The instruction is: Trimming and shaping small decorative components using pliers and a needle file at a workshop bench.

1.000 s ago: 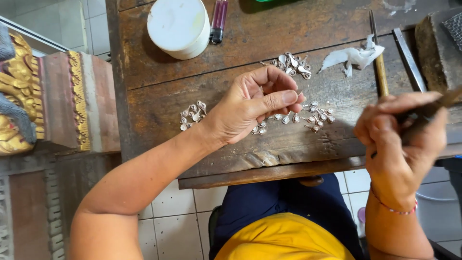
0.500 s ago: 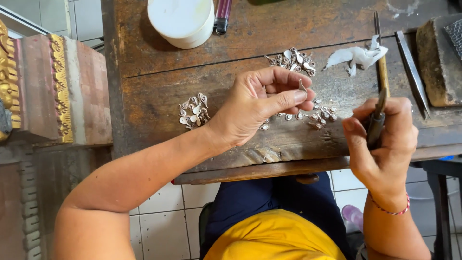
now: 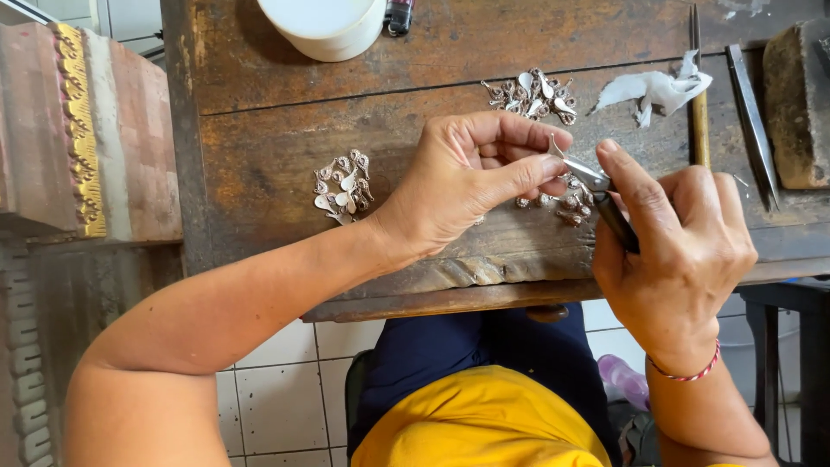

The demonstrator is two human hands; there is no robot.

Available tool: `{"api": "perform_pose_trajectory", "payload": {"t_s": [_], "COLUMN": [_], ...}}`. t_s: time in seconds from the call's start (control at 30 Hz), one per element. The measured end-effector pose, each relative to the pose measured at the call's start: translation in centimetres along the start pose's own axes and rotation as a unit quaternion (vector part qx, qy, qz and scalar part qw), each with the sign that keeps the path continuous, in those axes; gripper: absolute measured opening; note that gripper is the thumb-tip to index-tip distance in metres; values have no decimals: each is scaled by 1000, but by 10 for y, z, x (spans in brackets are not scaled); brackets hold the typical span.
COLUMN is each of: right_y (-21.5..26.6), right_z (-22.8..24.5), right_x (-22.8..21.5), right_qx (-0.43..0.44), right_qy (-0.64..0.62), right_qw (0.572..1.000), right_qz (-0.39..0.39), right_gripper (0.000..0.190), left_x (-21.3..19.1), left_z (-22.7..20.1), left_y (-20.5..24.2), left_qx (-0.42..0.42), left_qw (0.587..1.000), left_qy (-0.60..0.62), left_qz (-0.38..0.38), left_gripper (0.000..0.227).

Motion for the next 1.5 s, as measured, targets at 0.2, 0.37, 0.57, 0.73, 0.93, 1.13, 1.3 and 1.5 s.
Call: {"api": "perform_pose_trajectory", "payload": {"t_s": [0.2, 0.37, 0.57, 0.73, 0.93, 1.13, 1.3, 1.5], "right_y": [2, 2, 4, 6, 7, 7, 7, 1], "right_z": [2, 3, -3, -6, -8, -8, -8, -8], "right_x": [5, 6, 10, 13, 15, 15, 15, 14], "right_qx": [8, 12, 10, 21, 24, 29, 31, 22], "right_qy": [15, 27, 10, -10, -4, 5, 6, -31], "right_qw": [1000, 999, 1000, 1000, 999, 999, 999, 999], "right_qz": [2, -16, 1, 11, 22, 34, 36, 34], "right_gripper": [33, 32, 34, 46, 47, 47, 48, 43], "left_x": [-2, -2, -3, -3, -7, -11, -12, -9], "left_z": [6, 3, 3, 0, 9, 11, 9, 7], "left_y": [0, -1, 1, 1, 2, 0, -2, -2], "left_qx": [-11, -2, 27, 20, 13, 13, -3, -10], "left_qw": [1000, 1000, 999, 1000, 998, 999, 999, 1000], "left_qy": [-4, -27, -28, 12, 64, 46, 26, 13], "left_qz": [-1, -9, -7, 10, 18, 23, 18, 18], "left_gripper": [16, 16, 16, 12, 15, 12, 15, 18]}}
Point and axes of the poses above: each hand's wrist, its own y-axis away from the middle knuckle, its own x-axis out of the palm, z = x × y, the point moved 3 cm from there along -y, towards the middle knuckle, and after that the axes turned 10 degrees about x, right-handed, at the moved point
